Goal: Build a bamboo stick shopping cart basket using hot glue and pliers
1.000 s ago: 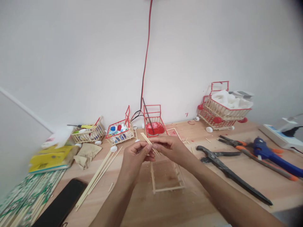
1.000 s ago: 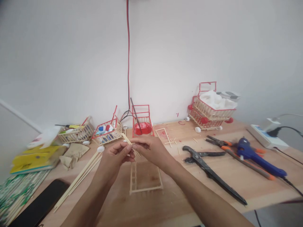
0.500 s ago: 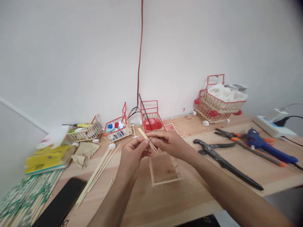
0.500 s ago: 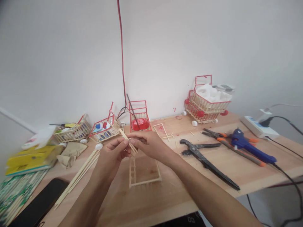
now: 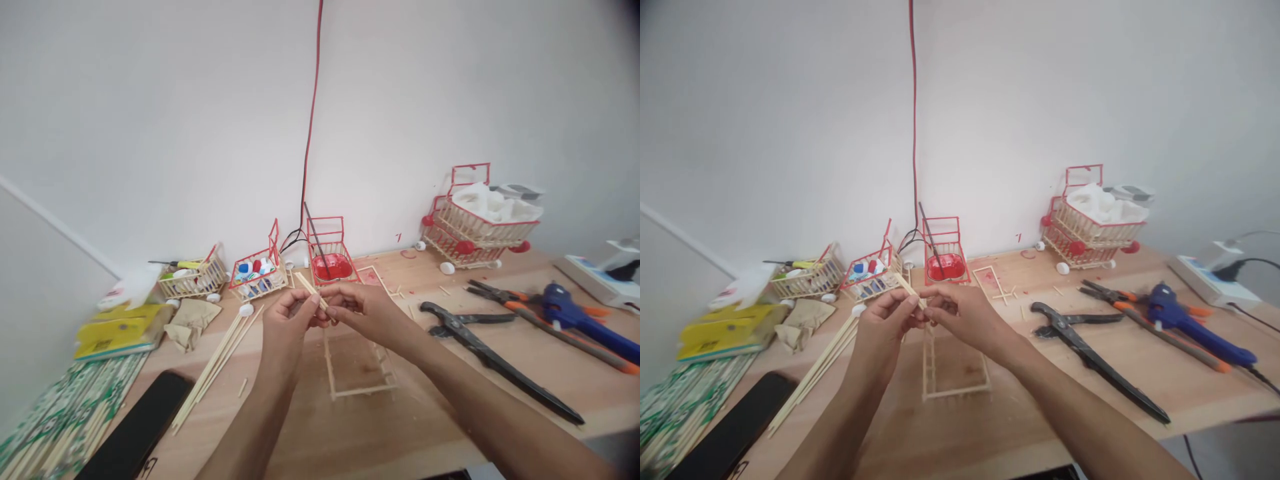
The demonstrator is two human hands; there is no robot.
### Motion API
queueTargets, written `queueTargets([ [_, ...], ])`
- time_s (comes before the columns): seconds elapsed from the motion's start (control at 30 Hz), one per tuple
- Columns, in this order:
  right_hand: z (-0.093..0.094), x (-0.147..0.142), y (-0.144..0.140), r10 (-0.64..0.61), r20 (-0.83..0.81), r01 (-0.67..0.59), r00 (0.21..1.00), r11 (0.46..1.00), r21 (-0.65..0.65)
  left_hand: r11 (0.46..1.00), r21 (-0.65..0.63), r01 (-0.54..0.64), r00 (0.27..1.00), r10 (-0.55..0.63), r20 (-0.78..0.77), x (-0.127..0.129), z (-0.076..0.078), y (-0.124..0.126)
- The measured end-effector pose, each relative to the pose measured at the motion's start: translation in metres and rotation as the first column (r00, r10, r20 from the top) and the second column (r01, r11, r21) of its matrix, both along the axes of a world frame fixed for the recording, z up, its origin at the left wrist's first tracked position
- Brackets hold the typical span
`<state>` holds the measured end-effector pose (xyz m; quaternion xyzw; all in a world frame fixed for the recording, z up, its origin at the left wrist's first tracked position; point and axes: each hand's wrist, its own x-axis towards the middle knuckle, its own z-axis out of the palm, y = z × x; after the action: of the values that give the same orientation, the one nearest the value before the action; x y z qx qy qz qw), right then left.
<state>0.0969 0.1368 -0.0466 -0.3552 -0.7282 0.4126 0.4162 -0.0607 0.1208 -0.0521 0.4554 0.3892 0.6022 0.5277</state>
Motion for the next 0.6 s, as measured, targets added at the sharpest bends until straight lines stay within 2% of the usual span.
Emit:
queueTargets([
  [0.33, 0.003, -0.003, -0.001, -0.004, 0.095, -0.003, 0.995, 0.997, 0.071, 0.997, 0.027, -0.066, 0.993, 0.068, -0.098, 0.002, 0.011, -0.006],
  [0.5, 0.004, -0.003, -0.003, -0.025, 0.141, 0.005, 0.99, 0.99, 0.141, 0.995, 0.076, -0.058, 0.985, 0.07, -0.157, 0.001, 0.013, -0.007],
  [0.6, 0.003, -0.004, -0.004, -0.032, 0.124, 0.019, 0.992, 0.994, 0.104, 0.994, 0.093, -0.053, 0.977, 0.071, -0.202, -0.001, 0.012, -0.005],
])
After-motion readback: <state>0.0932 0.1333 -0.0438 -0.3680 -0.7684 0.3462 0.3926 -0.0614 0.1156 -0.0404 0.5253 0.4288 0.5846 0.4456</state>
